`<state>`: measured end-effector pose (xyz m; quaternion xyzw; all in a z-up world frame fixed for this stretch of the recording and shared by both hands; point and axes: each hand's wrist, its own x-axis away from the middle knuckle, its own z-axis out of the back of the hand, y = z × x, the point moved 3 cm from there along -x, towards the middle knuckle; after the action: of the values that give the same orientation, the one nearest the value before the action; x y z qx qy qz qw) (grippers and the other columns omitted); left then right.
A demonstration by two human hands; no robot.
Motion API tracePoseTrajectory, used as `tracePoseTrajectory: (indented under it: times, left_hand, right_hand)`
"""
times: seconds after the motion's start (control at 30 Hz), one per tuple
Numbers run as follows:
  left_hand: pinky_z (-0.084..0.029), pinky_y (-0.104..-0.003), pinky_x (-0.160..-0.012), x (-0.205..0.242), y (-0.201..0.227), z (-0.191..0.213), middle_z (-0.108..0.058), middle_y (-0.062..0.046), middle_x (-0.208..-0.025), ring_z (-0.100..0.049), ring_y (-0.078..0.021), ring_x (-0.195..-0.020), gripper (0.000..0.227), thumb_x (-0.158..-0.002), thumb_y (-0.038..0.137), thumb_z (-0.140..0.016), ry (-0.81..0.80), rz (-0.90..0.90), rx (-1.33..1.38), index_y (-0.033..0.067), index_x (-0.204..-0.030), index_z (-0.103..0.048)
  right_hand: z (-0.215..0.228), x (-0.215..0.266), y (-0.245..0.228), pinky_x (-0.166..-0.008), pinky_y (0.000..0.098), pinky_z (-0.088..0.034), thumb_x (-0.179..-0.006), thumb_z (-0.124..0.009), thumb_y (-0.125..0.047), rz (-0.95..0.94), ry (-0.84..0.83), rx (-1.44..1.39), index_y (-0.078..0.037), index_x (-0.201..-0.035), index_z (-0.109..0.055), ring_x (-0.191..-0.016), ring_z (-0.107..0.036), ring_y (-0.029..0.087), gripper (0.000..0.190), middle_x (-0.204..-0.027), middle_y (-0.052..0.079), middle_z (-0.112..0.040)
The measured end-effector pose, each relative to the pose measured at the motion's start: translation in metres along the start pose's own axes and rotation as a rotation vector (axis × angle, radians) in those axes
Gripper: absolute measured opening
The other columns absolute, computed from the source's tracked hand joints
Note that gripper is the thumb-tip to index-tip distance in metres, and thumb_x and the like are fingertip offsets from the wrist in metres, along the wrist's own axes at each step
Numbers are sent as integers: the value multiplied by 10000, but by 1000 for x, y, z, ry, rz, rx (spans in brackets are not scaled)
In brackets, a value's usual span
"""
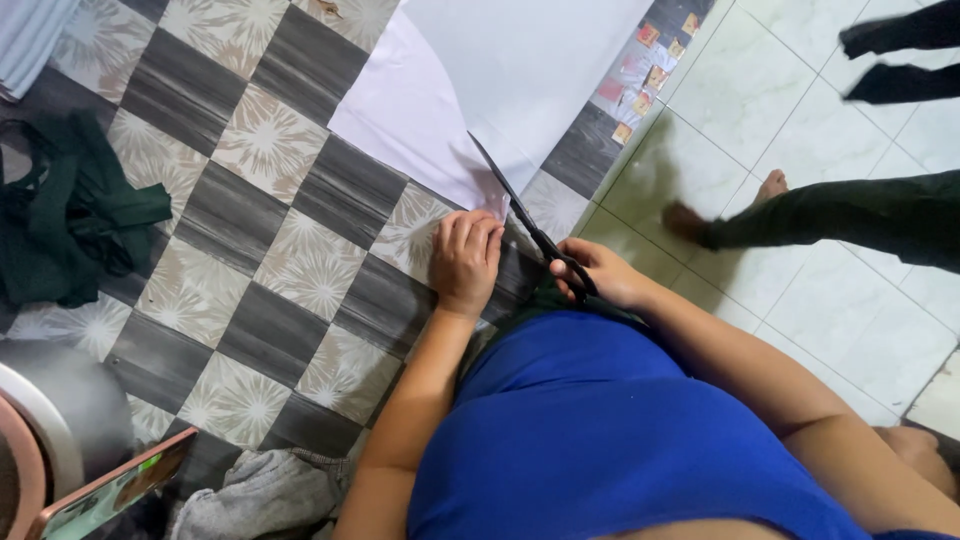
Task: The person cuts a large piece of white fabric into smaller sections using scissors. They then handle a dark-colored garment, writing on a small piece of paper placed on top of it.
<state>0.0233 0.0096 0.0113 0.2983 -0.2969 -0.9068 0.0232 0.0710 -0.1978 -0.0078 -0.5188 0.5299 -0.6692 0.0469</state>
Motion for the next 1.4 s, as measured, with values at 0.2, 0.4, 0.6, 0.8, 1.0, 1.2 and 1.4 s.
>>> tracePoseTrajectory:
  times: [0.2,0.4,0.6,0.8,1.0,1.2,1.4]
  left_hand:
    - [-448,-358,-783,-3,3,4,-581,18,-937,-553,-237,-936,85,-930,236,-589,3,12,16,160,-895,-604]
    - [-449,-362,-784,-1,2,2,-579,16,-931,-555,-238,-931,71,-928,225,-590,13,18,18,161,-901,-602]
    - [-451,-357,-781,-2,2,3,-574,15,-926,-553,-236,-932,68,-923,225,-596,7,8,6,161,-902,-601]
    - [-463,-352,-775,-1,1,1,-581,5,-912,-561,-239,-917,68,-915,215,-608,24,7,19,153,-889,-602]
    - [-451,-359,-775,-3,4,6,-571,7,-904,-558,-240,-918,70,-926,217,-592,17,29,13,154,-894,-592]
    - [-453,-372,-779,-5,5,8,-571,-6,-897,-562,-256,-916,81,-938,215,-575,17,31,36,144,-900,-587]
    - [-450,-382,-803,2,0,3,-573,-8,-925,-561,-261,-940,107,-959,249,-541,-7,38,37,155,-931,-584]
  right_hand:
    - [-7,0,9,-497,262,-486,-876,-639,-378,6,24,63,-13,-990,-607,-589,-633,181,384,-637,102,-625]
    - [-8,-5,22,-478,249,-471,-881,-641,-403,21,49,100,-26,-981,-605,-574,-620,161,392,-625,83,-625]
    - [-15,-5,17,-481,249,-456,-867,-651,-398,16,88,173,-54,-974,-611,-563,-602,153,363,-612,73,-630]
    - [-17,-7,21,-474,233,-465,-848,-675,-407,27,116,160,-80,-971,-623,-555,-631,145,353,-605,72,-643]
    - [-19,2,2,-501,257,-498,-850,-658,-424,-9,71,-8,-46,-974,-607,-576,-647,189,401,-626,116,-644]
    - [-23,-9,-5,-487,280,-501,-859,-658,-413,8,71,-42,-25,-952,-592,-567,-651,212,404,-622,138,-628]
    - [-29,-30,-16,-482,313,-525,-899,-635,-307,54,75,-99,8,-993,-586,-555,-659,236,332,-633,167,-628]
